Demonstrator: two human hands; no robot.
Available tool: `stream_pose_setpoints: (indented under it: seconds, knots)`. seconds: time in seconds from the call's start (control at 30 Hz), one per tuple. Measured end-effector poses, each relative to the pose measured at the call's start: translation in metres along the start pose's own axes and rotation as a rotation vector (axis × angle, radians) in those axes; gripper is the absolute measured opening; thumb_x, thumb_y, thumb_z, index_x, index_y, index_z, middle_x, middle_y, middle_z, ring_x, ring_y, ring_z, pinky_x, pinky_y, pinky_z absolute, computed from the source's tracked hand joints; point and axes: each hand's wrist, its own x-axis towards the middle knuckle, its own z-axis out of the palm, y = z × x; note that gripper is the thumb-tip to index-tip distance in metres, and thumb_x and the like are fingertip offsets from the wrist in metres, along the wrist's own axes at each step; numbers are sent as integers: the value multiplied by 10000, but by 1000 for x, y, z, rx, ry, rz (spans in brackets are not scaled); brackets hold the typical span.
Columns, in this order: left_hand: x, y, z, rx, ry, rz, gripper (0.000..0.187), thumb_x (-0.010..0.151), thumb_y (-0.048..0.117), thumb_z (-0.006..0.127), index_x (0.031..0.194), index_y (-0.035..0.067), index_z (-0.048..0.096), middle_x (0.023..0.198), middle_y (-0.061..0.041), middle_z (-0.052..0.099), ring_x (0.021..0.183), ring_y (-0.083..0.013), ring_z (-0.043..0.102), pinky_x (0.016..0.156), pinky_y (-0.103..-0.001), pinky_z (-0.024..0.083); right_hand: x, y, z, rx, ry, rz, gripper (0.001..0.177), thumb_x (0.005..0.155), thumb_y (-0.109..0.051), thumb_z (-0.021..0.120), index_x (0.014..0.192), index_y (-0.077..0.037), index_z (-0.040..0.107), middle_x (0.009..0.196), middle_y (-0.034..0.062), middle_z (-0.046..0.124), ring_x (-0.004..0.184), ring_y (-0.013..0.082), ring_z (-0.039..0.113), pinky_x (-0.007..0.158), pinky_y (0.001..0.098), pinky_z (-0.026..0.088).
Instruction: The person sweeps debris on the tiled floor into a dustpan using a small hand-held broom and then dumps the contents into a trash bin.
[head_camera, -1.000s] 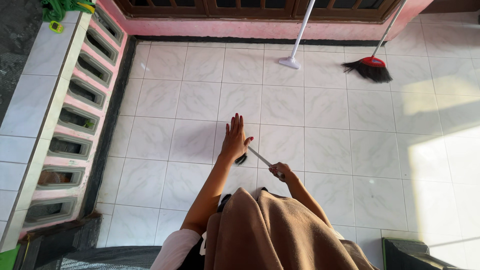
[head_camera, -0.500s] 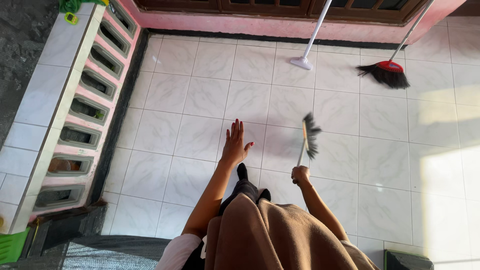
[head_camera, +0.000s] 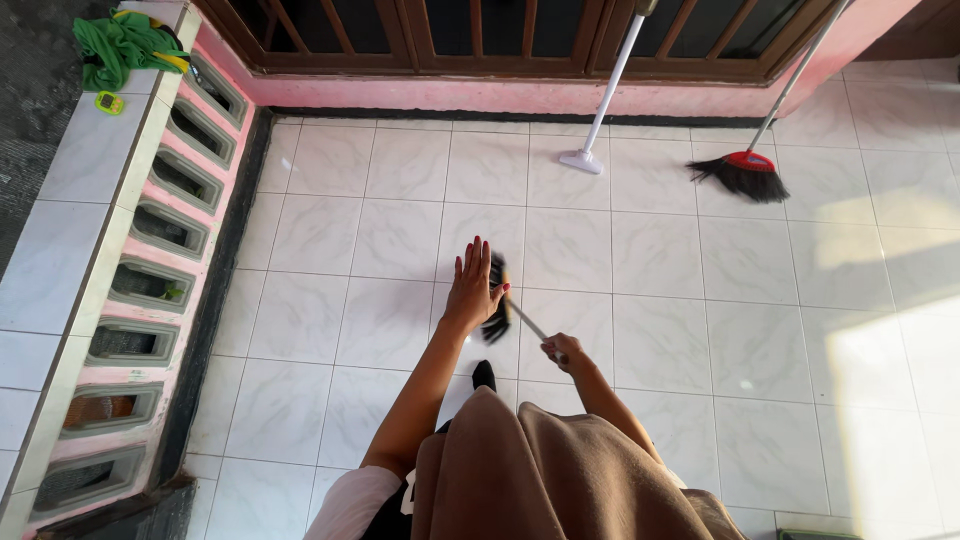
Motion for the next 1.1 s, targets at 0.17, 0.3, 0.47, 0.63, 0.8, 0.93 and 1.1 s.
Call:
stream_pose_setpoints:
  seconds: [0.17,0.3,0.47,0.63,0.8,0.93,1.1]
  knots:
    - [19,-24,-15,25,-17,-40,939,990,440,618,1616,-18,88,1694,-238,78,1571,-381,122,1256,-539,156,10,-50,-29,35,387,-160,144,913,33,539,770,45,537,640,101,534,465,133,453,369,265,333]
    - [35,-36,-17,16,-29,-37,935,989,438,613,1618,-11,87,1699,-235,73,1570,-380,118,1257,-536,154,-47,-81,11,-307,581,-181,157,916,8,518,780,77,554,622,129,544,443,185,466,355,320,301]
    - [54,-50,-14,17,-72,-35,934,994,452,615,1612,-1,81,1698,-217,72,1567,-387,103,1251,-541,143,-72,-80,54,-231,311,-301,133,937,-7,506,857,56,592,680,107,552,487,147,467,384,293,351]
    - [73,-63,-17,7,-64,-15,943,985,451,617,1618,15,71,1701,-218,64,1568,-389,110,1249,-549,148,-47,-80,88,-124,56,-218,142,923,15,566,1003,-39,671,764,87,614,564,88,459,462,234,397]
    - [82,-75,-25,3,-30,0,951,977,430,632,1628,16,77,1702,-221,84,1567,-403,138,1250,-558,174,-6,-89,112,-160,64,-89,131,942,-51,650,896,57,590,774,131,651,559,132,501,477,275,418]
    - [90,-83,-33,29,-23,-3,939,980,427,647,1612,10,92,1691,-237,80,1558,-408,141,1234,-567,183,7,-108,97,-93,285,-104,110,926,-11,645,888,87,612,766,136,642,567,136,579,470,255,447]
    - [105,-84,-30,30,-39,-32,930,983,421,641,1612,5,98,1696,-242,76,1564,-406,138,1240,-558,184,-13,-135,82,-297,575,-148,145,896,8,610,776,89,614,683,150,627,481,172,586,398,292,416]
